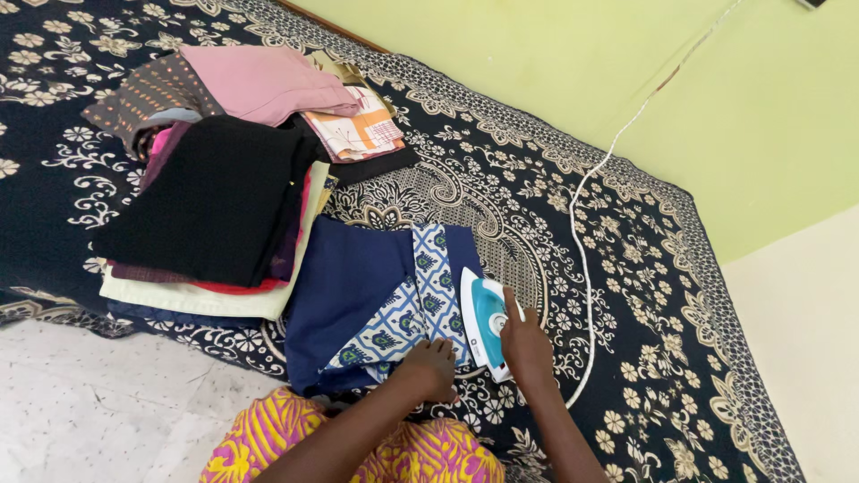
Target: The person irons a dark blue garment on a patterned rug, smoothing it with their hands and using a steam iron. After finishing the blue item, they fold it and place it on a stack of other folded clothes. They then pick up a patterned cloth and begin ironing it.
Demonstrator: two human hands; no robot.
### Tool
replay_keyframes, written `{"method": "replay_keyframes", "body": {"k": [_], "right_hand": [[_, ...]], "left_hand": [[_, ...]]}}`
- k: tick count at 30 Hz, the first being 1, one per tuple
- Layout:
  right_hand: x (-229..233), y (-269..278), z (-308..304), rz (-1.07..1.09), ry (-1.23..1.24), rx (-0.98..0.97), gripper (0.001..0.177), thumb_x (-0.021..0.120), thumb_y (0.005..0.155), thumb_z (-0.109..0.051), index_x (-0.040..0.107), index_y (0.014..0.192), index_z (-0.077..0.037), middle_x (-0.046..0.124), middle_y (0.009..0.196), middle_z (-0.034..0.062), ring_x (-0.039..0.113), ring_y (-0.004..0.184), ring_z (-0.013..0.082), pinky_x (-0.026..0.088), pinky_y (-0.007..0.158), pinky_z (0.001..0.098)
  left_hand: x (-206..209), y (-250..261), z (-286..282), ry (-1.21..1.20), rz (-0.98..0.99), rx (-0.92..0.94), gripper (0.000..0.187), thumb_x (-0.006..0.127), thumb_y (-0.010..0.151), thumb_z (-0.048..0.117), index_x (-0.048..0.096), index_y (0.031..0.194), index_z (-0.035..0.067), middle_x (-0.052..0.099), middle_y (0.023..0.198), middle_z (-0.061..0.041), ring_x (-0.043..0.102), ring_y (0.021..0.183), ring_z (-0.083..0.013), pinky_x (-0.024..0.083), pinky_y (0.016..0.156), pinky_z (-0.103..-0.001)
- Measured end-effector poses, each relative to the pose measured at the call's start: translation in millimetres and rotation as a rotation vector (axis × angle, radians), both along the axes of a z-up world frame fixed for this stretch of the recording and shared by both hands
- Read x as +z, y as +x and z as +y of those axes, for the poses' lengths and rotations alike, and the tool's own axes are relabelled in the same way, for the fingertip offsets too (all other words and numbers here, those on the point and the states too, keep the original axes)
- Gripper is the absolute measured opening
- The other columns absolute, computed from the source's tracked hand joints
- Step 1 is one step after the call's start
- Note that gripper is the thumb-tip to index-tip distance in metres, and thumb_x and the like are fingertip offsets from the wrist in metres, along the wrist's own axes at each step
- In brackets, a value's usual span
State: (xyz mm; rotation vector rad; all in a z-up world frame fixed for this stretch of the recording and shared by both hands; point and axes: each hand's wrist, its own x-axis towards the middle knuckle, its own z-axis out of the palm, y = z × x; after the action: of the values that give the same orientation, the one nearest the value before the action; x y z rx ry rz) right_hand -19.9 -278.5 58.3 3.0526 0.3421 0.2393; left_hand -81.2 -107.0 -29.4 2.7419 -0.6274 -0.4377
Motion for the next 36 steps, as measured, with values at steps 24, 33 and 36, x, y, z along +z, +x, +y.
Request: {"method": "replay_keyframes", "body": {"k": [24, 33, 36], "right_hand": [[-28.5, 114.7, 24.7, -0.211, 0.042, 0.099, 0.071, 0.060, 0.091, -0.020, 0.034, 0.157, -0.027, 0.053, 0.127, 0.0342, 0.069, 0.072, 0.0435, 0.058, 0.059, 0.0493], [-0.6, -11.0, -21.8, -0.078, -0.012, -0.026, 0.071, 0.055, 0.093, -0.019, 0.029, 0.159, -0.028, 0.057, 0.122, 0.0284, 0.071, 0.074, 0.0410, 0.061, 0.059, 0.0484], [-1.4, -26.4, -31.4, -0.001, -0.016, -0.113, 0.068, 0.051, 0.098, -0.022, 0.026, 0.161, -0.029, 0.058, 0.122, 0.0250, 0.072, 0.071, 0.0394, 0.061, 0.059, 0.0483]], "left_hand": [[-3.8, 1.3, 0.3, -0.025, -0.009, 0.000, 0.093, 0.074, 0.081, 0.061, 0.051, 0.144, -0.004, 0.034, 0.162, -0.021, 0.034, 0.148, -0.0324, 0.032, 0.116, -0.045], [-0.2, 0.4, 1.3, 0.006, 0.018, -0.016, 0.097, 0.073, 0.083, 0.061, 0.043, 0.150, -0.003, 0.028, 0.165, -0.019, 0.030, 0.150, -0.0328, 0.029, 0.118, -0.045], [0.9, 2.1, 3.5, 0.011, 0.019, -0.018, 0.095, 0.072, 0.084, 0.060, 0.044, 0.150, -0.003, 0.029, 0.165, -0.020, 0.030, 0.151, -0.0328, 0.029, 0.119, -0.045]]}}
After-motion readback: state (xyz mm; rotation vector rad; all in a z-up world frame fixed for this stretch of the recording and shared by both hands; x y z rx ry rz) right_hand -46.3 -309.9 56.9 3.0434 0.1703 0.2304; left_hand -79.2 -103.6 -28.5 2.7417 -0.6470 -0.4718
